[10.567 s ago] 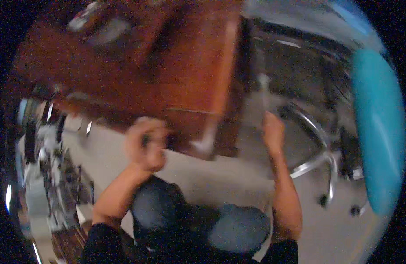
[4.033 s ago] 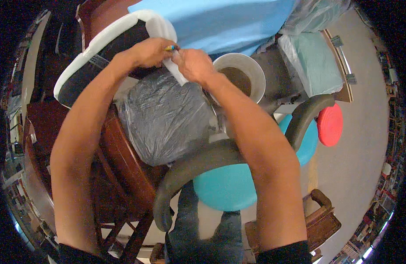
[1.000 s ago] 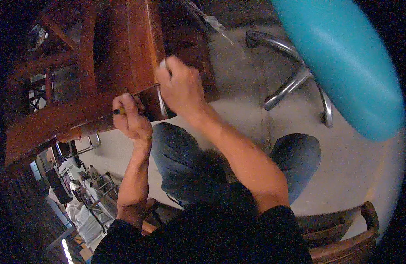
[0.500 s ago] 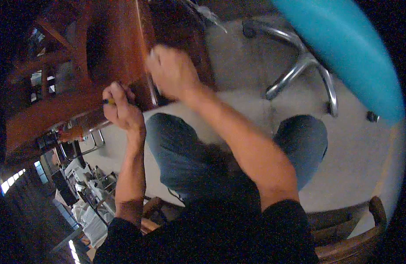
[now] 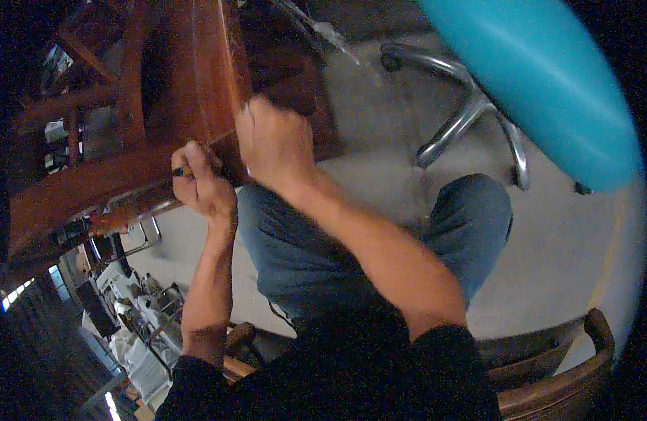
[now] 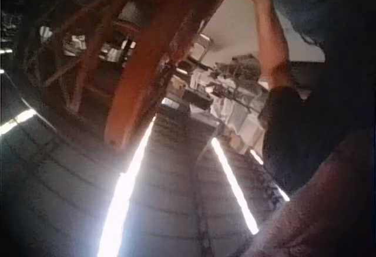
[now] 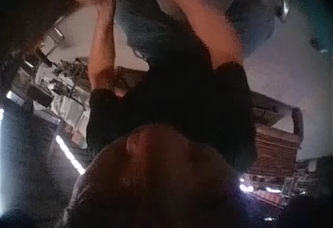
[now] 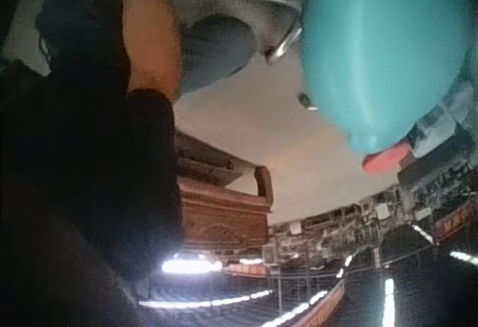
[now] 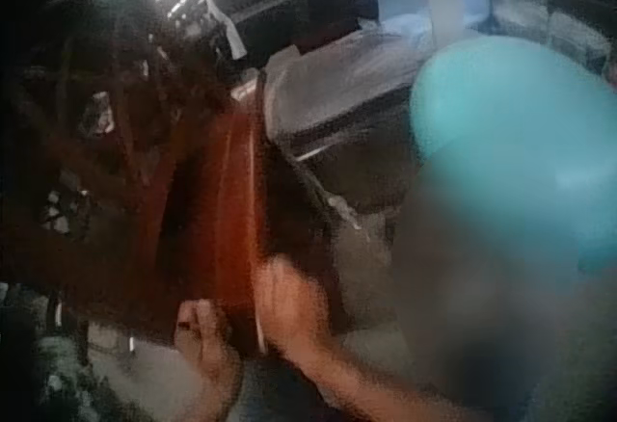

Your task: The person applies a substance from a small tube to a damaged corner of a wooden furniture leg and then wipes the area with a white cloth. The person is sitting on the floor during the task.

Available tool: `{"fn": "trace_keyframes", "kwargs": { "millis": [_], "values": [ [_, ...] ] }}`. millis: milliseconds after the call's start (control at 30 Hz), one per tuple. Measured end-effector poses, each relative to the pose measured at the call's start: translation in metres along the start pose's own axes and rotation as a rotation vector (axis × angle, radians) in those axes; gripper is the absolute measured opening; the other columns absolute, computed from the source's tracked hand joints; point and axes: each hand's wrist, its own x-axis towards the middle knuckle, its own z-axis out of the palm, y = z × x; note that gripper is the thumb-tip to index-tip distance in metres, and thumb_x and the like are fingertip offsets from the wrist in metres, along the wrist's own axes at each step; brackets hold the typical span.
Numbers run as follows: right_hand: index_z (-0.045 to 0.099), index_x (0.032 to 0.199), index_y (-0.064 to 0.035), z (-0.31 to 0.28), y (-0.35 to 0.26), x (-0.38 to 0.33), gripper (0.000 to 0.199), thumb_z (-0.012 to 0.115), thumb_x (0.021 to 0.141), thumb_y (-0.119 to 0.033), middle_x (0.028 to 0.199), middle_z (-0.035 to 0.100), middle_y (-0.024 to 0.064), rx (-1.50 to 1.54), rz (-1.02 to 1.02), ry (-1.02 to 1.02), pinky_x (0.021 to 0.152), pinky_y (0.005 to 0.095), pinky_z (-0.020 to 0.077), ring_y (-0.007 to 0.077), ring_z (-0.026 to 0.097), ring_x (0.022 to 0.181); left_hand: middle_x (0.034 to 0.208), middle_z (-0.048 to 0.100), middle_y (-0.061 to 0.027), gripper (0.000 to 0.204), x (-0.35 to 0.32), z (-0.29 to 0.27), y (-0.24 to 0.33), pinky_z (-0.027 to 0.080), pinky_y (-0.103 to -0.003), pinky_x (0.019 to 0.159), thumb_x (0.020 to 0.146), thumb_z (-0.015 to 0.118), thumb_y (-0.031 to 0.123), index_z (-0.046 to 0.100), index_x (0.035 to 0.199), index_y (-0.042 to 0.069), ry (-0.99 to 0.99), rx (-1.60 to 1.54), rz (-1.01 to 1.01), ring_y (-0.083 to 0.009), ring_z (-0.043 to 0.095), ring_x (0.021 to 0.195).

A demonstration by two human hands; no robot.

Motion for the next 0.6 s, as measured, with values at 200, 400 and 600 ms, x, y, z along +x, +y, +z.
{"fn": "trace_keyframes", "kwargs": {
  "millis": [200, 400, 600],
  "values": [
    [0.071, 0.086, -0.0053, 0.028, 0.049, 0.088, 0.020, 0.057, 0.088, -0.021, 0.081, 0.066, 0.0186, -0.320, -0.146, 0.062, 0.067, 0.0490, 0.0578, 0.0388, 0.069, 0.073, 0.068, 0.056, -0.0028, 0.036, -0.001, 0.009, 0.002, 0.040, -0.026, 0.057, 0.104, 0.053, 0.029, 0.055, 0.080, 0.002, 0.014, -0.022, 0.022, -0.0103, 0.049, 0.061],
    [0.053, 0.081, -0.0025, -0.020, 0.001, -0.051, 0.022, 0.056, 0.095, -0.019, 0.069, 0.060, 0.0265, 0.105, -0.008, -0.093, 0.060, 0.0549, 0.0484, 0.0492, 0.061, 0.069, 0.069, 0.055, -0.0029, 0.035, 0.000, 0.002, 0.005, 0.039, -0.026, 0.057, 0.105, 0.052, 0.028, 0.054, 0.080, 0.003, 0.031, -0.091, -0.032, -0.0098, 0.049, 0.062],
    [0.054, 0.079, -0.0014, 0.005, 0.014, 0.009, 0.026, 0.052, 0.096, -0.020, 0.076, 0.061, 0.0278, 0.029, -0.012, 0.084, 0.062, 0.0548, 0.0480, 0.0488, 0.061, 0.073, 0.068, 0.054, -0.0025, 0.036, -0.003, 0.006, 0.004, 0.039, -0.025, 0.058, 0.104, 0.053, 0.029, 0.053, 0.079, 0.003, 0.025, -0.074, -0.024, -0.0099, 0.048, 0.062]
  ]
}}
